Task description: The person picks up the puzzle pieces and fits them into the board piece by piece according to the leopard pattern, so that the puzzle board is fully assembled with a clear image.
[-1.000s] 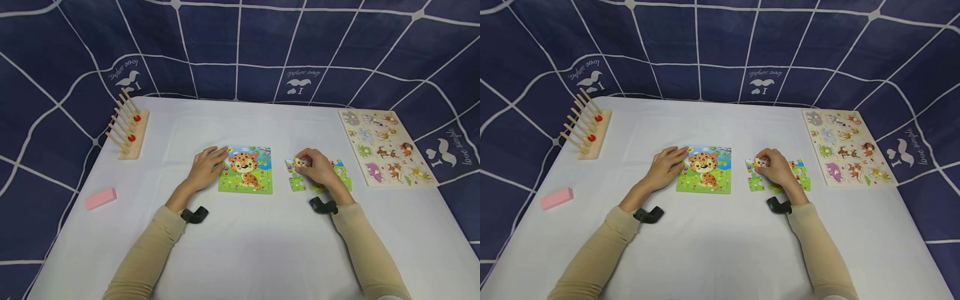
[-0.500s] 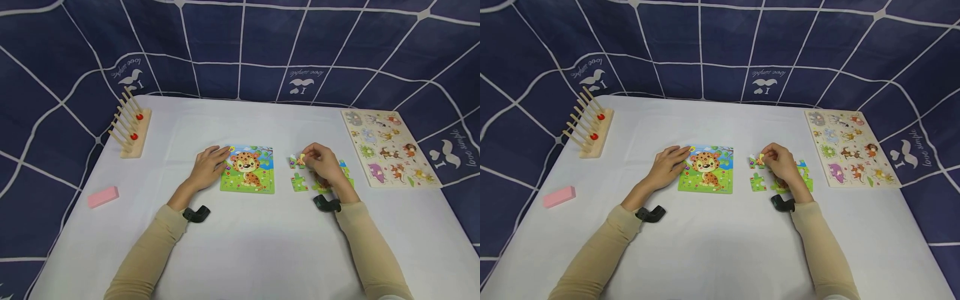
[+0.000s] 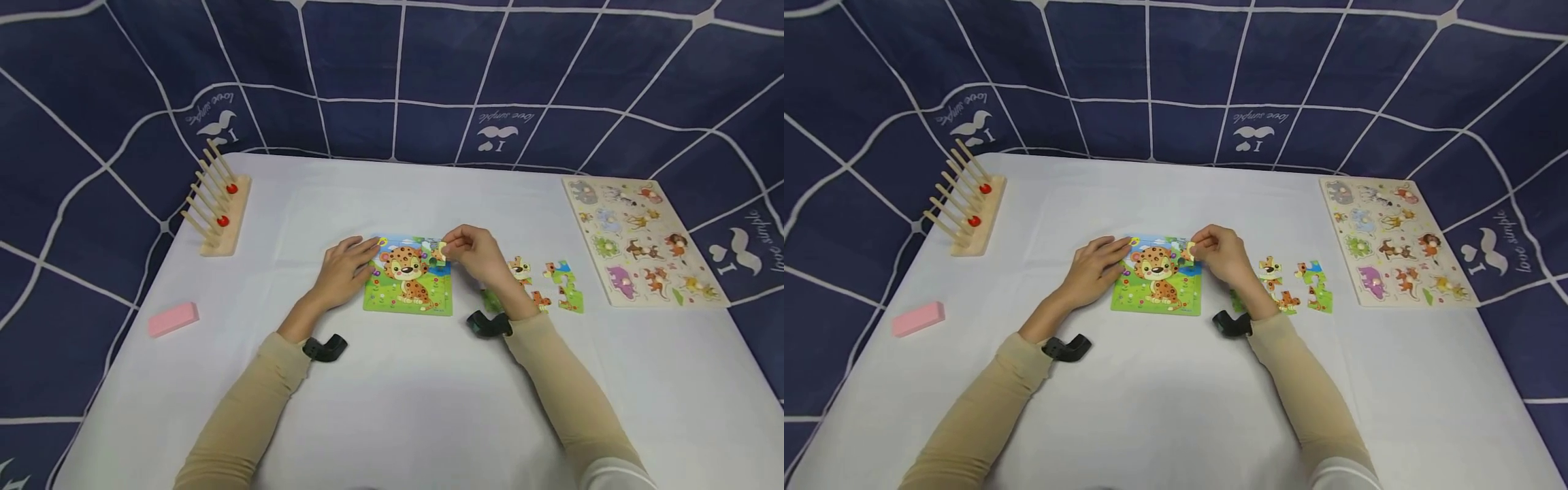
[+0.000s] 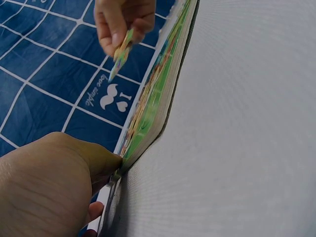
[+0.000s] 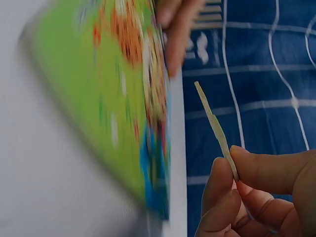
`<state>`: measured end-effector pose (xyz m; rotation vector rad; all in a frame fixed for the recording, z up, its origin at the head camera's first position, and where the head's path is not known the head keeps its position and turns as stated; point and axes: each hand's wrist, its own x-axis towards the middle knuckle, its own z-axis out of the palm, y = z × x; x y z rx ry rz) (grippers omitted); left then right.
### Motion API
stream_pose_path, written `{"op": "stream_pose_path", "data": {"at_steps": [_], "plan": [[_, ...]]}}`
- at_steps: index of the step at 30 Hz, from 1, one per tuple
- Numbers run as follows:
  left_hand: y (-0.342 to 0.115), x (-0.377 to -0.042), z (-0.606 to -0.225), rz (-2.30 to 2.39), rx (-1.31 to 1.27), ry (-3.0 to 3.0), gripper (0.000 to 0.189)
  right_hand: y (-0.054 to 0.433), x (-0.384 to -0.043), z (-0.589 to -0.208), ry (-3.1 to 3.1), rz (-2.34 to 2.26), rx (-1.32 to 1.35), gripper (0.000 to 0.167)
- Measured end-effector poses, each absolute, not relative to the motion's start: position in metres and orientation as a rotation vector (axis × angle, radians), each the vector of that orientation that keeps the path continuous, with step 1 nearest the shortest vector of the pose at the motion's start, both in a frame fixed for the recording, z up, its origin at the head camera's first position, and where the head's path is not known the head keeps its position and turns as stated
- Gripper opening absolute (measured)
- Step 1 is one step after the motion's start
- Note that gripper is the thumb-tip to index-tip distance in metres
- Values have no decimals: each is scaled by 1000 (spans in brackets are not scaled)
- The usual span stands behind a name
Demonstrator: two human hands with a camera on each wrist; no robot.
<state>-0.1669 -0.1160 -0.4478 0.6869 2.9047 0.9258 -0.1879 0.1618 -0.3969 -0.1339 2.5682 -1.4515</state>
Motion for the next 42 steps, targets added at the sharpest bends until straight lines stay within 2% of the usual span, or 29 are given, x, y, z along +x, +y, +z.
{"op": "stream_pose_path", "data": {"at_steps": [13, 30, 42], "plan": [[-115, -168, -448, 906, 682, 2911, 45, 96, -184, -412, 2544, -1370, -313, 11], [-116, -167, -448, 912, 685, 2907, 47, 85, -181, -417, 2659, -1242, -396, 12], [-114, -166, -447, 900, 678, 2935, 49, 84, -179, -420, 2784, -1106, -425, 5]]}}
